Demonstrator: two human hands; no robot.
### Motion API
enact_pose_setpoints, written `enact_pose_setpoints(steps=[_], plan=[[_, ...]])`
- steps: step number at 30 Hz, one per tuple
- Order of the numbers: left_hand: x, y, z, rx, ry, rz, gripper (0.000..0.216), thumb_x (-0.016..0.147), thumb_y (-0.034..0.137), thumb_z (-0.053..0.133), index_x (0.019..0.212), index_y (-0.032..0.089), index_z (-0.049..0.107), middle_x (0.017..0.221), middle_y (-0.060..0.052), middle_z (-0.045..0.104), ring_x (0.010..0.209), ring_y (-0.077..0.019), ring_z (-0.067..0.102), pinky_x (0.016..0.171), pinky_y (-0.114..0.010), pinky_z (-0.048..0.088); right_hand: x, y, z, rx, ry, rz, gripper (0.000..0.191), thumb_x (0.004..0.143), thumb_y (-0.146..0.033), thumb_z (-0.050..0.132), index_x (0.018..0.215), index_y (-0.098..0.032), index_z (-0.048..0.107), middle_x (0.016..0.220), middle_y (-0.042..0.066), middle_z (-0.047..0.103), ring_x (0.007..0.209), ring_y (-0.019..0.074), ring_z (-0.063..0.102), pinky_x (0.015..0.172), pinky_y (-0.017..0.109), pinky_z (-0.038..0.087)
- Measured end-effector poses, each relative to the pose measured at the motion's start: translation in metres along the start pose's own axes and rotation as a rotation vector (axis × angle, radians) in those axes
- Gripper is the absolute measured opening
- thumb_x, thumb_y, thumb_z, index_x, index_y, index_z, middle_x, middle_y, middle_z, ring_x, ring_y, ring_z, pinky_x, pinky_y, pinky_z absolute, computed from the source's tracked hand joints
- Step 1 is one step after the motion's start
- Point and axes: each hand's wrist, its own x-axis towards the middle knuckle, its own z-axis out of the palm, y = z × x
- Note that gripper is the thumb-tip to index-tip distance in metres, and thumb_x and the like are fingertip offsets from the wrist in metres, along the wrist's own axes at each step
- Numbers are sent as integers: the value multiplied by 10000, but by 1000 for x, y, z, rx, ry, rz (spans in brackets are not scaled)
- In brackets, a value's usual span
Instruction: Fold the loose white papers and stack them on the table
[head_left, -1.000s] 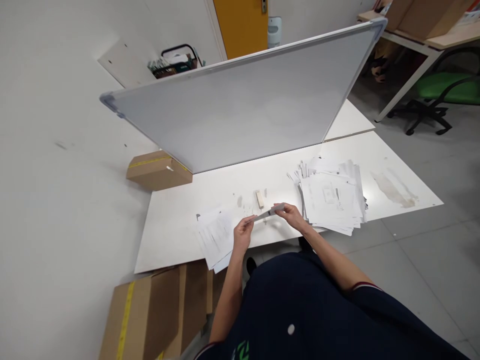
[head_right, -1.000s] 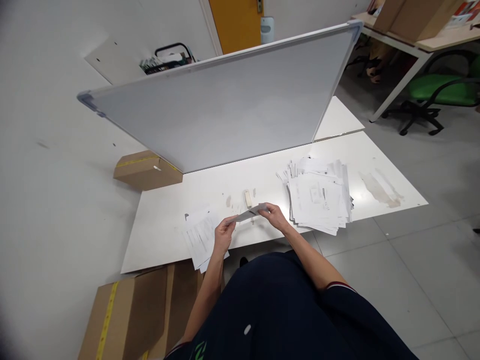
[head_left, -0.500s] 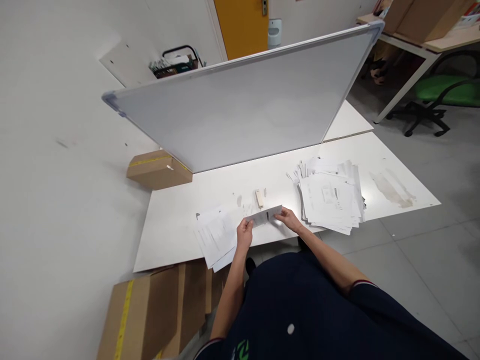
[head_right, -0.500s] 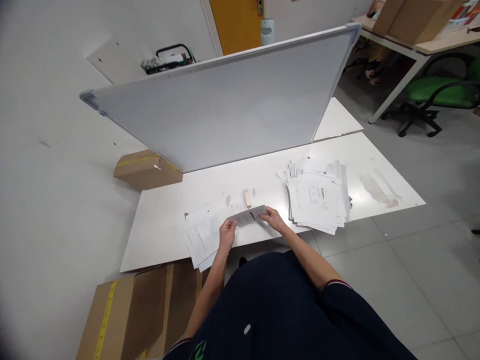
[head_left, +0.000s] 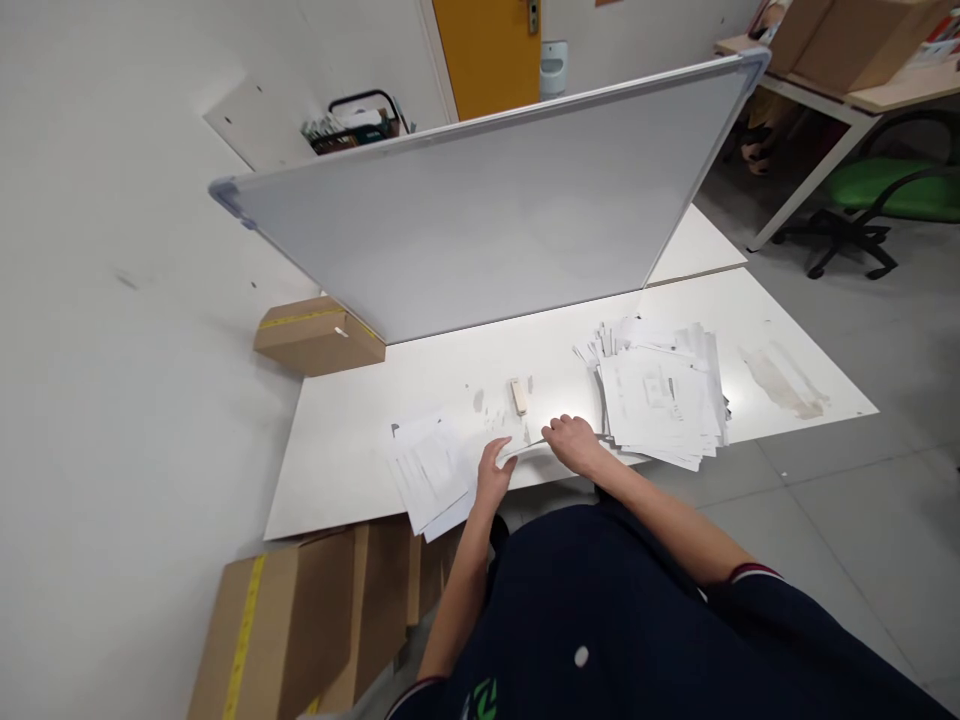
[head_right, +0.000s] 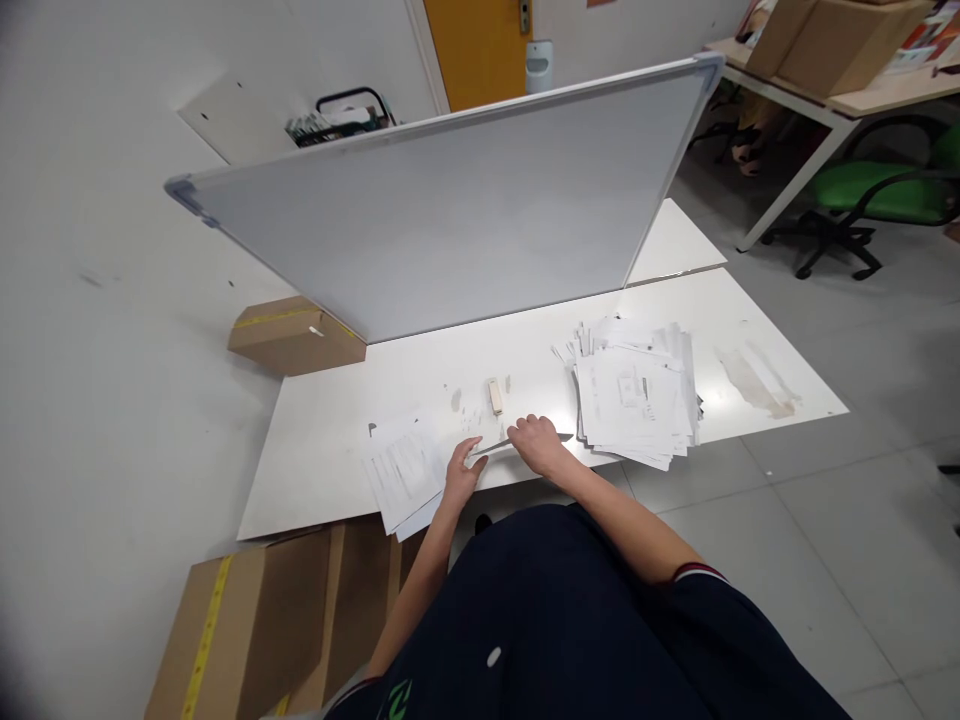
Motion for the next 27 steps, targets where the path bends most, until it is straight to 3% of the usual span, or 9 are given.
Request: enact_pose_setpoints(steps=[4, 7, 15, 20, 23, 27], plan=[[2, -23, 14, 49, -35, 6, 183, 761, 283, 499, 860, 218, 638, 980, -58, 600, 987, -186, 519, 911, -357, 365, 7, -4, 20, -26, -32, 23, 207, 812, -106, 367, 922, -139, 540, 894, 146, 570, 840, 225, 500, 666, 309, 346], [2, -32, 16, 74, -30, 5, 206, 770, 315, 486, 854, 211, 642, 963, -65, 615, 958, -195, 534, 887, -366, 380, 7, -4, 27, -26, -16, 35, 201, 812, -97, 364, 926, -138, 524, 888, 146, 572, 835, 224, 504, 669, 311, 346], [2, -24, 6, -2, 0, -72, 261, 769, 377, 474, 876, 202, 634, 933, -49, 631, 919, -185, 548, 836, -334, 399, 7, 2, 27, 101, -26, 61, 215, 798, -81, 366, 955, -158, 490, 863, 103, 590, 789, 194, 534, 657, 280, 340], [12, -31, 8, -241, 93, -260, 329, 720, 426, 516, 864, 144, 605, 763, -37, 625, 716, -141, 570, 688, -275, 445, 16, 29, 44, 491, -40, 184, 155, 794, -215, 420, 879, -155, 535, 816, 83, 611, 749, 182, 553, 618, 250, 358], [16, -43, 15, -333, 155, -397, 383, 713, 404, 532, 963, 117, 571, 786, -70, 630, 695, -132, 579, 684, -283, 455, 16, 44, 73, 883, -125, 376, 98, 699, -195, 510, 751, -138, 569, 772, 74, 627, 712, 172, 565, 584, 232, 384], [18, -51, 20, -225, 130, -461, 374, 724, 355, 534, 1015, 123, 558, 872, -103, 631, 763, -147, 592, 733, -300, 451, 10, 52, 114, 1324, -191, 629, 121, 655, -193, 531, 748, -135, 581, 751, 73, 647, 657, 167, 589, 523, 223, 418]])
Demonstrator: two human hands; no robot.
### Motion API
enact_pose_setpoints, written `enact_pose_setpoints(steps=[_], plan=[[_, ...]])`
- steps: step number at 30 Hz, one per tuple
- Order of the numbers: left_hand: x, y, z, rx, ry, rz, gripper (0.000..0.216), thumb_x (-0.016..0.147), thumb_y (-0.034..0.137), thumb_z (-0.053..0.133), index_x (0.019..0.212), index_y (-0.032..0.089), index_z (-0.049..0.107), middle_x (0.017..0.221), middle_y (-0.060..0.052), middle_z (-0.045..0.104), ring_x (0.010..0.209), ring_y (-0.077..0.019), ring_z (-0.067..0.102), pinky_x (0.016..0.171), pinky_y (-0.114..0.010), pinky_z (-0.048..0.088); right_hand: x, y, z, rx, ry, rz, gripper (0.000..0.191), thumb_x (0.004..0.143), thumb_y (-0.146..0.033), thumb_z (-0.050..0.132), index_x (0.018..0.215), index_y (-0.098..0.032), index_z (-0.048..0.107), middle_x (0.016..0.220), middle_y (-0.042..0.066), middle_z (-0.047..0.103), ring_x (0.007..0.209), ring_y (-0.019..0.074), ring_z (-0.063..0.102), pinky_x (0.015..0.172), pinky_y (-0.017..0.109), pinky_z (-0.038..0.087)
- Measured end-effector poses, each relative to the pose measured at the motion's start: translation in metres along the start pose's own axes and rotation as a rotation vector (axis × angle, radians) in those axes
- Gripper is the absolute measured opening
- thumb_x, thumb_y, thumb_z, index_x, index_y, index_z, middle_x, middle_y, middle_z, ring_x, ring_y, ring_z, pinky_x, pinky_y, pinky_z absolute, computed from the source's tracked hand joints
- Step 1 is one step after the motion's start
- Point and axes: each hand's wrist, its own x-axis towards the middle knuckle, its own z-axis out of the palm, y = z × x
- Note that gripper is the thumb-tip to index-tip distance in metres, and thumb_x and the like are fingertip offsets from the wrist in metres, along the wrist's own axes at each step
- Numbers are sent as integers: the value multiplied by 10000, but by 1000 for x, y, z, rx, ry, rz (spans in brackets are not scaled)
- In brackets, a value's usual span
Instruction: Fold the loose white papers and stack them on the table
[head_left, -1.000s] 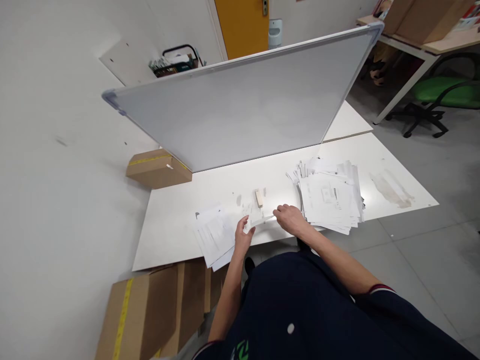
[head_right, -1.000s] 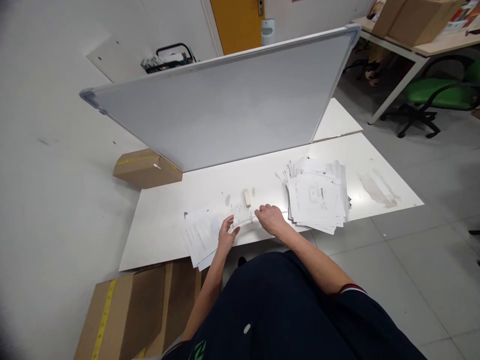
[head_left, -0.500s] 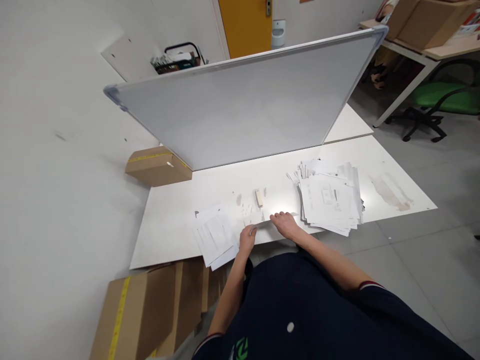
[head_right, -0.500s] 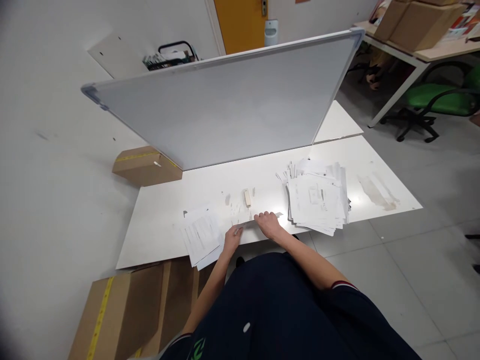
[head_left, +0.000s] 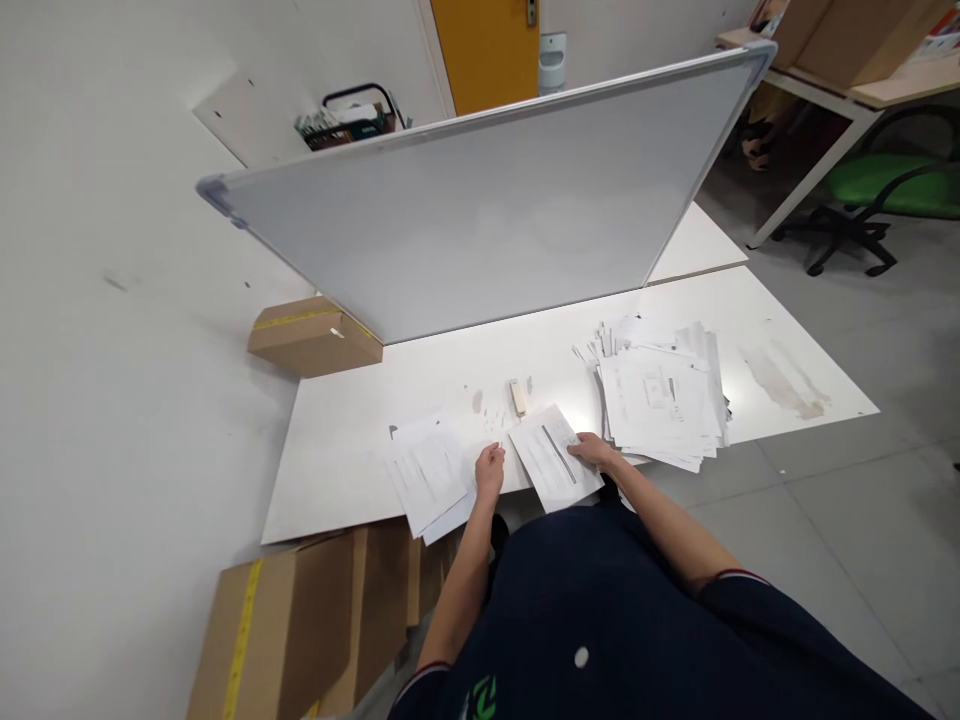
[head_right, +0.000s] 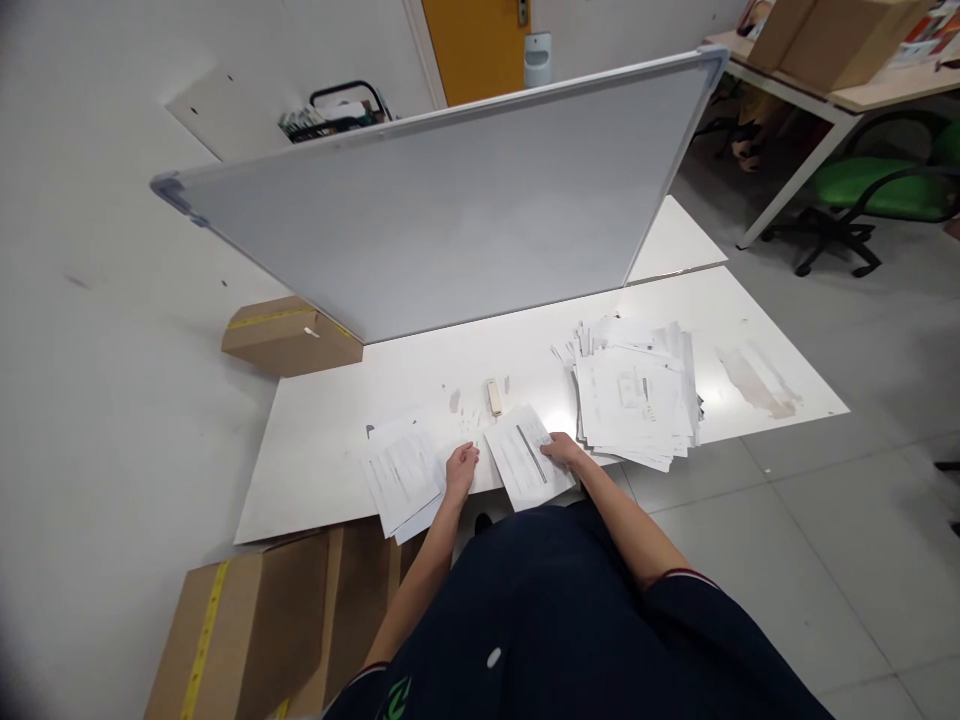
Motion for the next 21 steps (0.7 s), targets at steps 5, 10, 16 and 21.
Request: enact_pose_setpoints(steps=[5, 10, 16, 21], plan=[[1, 13, 4, 181, -31, 95, 333, 745, 301, 517, 1046, 166, 559, 959, -90, 616, 882, -163, 571, 810, -305, 417, 15, 17, 2, 115, 88, 47, 152, 625, -193, 541, 760, -130, 573, 778, 90, 650, 657, 172, 598, 512, 220, 443], [6, 38, 16, 289, -99, 197, 383, 773, 237, 459, 1151, 188, 497, 977, -88, 593, 854, -164, 561, 778, -301, 410, 27, 13, -3, 101, 125, 19, 183, 639, -212, 518, 795, -131, 565, 806, 95, 643, 652, 168, 596, 513, 220, 445], [19, 60, 30, 471, -196, 236, 518, 756, 183, 460, 1263, 254, 387, 1055, -87, 546, 950, -208, 514, 818, -323, 365, 28, 10, -5, 94, 148, -15, 201, 646, -228, 512, 812, -129, 568, 811, 97, 643, 676, 174, 597, 544, 230, 448], [25, 62, 37, 544, -197, 171, 494, 733, 170, 487, 1222, 235, 455, 939, -104, 537, 849, -224, 539, 779, -324, 369, 29, 11, -4, 67, 145, -17, 184, 649, -232, 515, 799, -136, 563, 813, 85, 641, 680, 170, 594, 533, 220, 438]])
